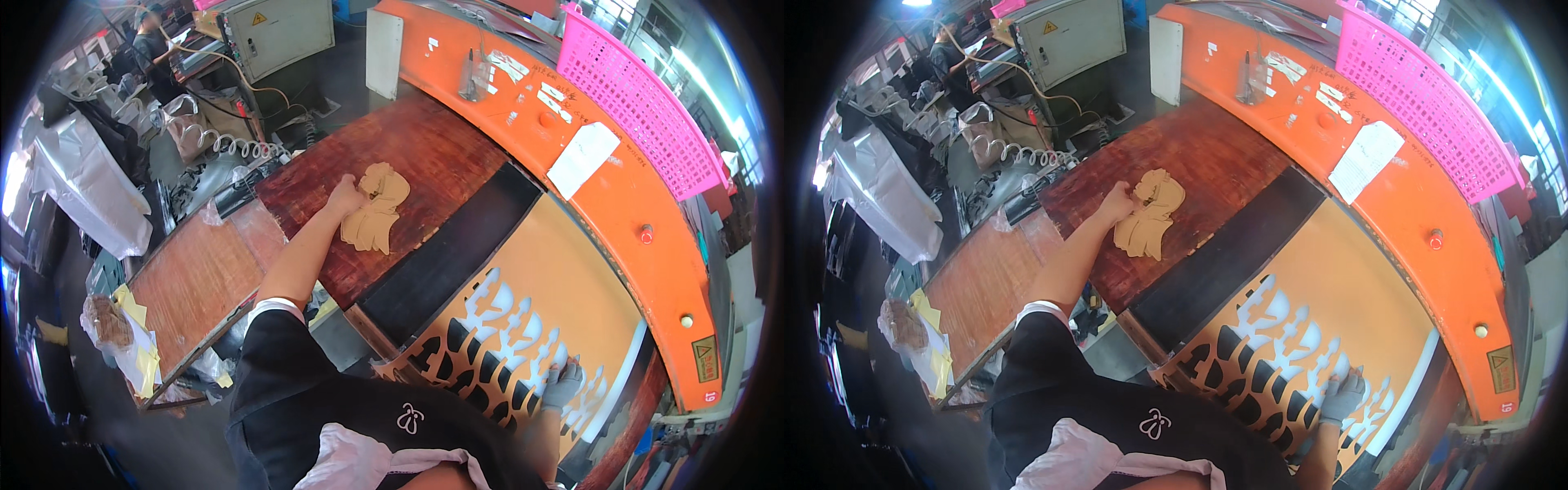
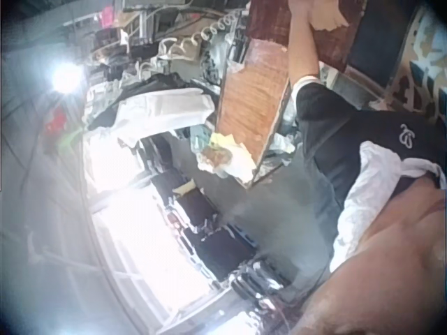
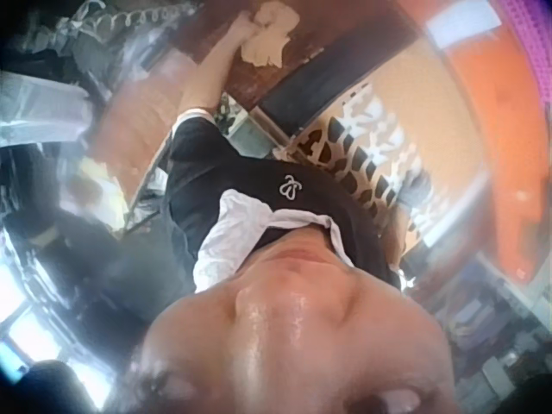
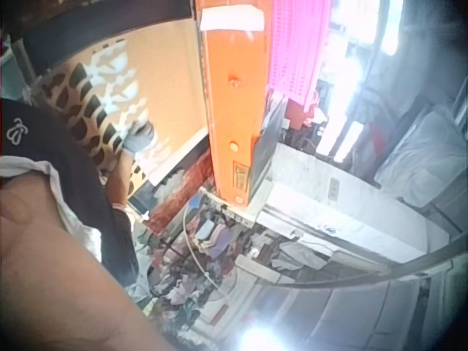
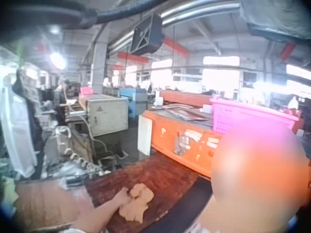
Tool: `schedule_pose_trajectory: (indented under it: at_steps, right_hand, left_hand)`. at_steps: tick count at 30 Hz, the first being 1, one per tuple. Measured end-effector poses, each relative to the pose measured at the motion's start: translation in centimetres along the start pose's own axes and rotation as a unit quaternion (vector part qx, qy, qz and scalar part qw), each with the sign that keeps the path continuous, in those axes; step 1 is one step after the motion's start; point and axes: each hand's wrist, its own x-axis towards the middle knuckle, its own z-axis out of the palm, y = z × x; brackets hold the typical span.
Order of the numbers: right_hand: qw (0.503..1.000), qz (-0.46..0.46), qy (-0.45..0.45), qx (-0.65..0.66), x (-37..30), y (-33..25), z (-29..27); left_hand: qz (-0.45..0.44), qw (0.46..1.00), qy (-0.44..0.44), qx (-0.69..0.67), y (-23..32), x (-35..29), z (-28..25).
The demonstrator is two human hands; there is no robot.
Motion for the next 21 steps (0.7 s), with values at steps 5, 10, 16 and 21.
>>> schedule_pose_trajectory:
  at_steps: [5, 10, 16, 21]
  right_hand:
    - [1.000, -0.003, 0.009, 0.004, 0.1, -0.2, 0.0]
    - [0.999, -0.009, 0.023, 0.036, 0.0, -0.1, 0.2]
    - [0.997, 0.013, 0.026, 0.073, -0.2, 0.4, 0.8]
    - [0.997, 0.015, 0.012, 0.081, 0.0, 0.2, 0.6]
  left_hand:
    - [0.180, 0.929, 0.318, 0.056, -2.4, -1.4, -4.3]
    - [-0.156, 0.863, 0.454, 0.157, -15.2, -3.0, -20.5]
    - [-0.359, 0.688, 0.630, -0.020, -32.4, -17.0, -36.0]
    - [-0.318, 0.666, 0.669, -0.088, -33.9, -22.8, -40.1]
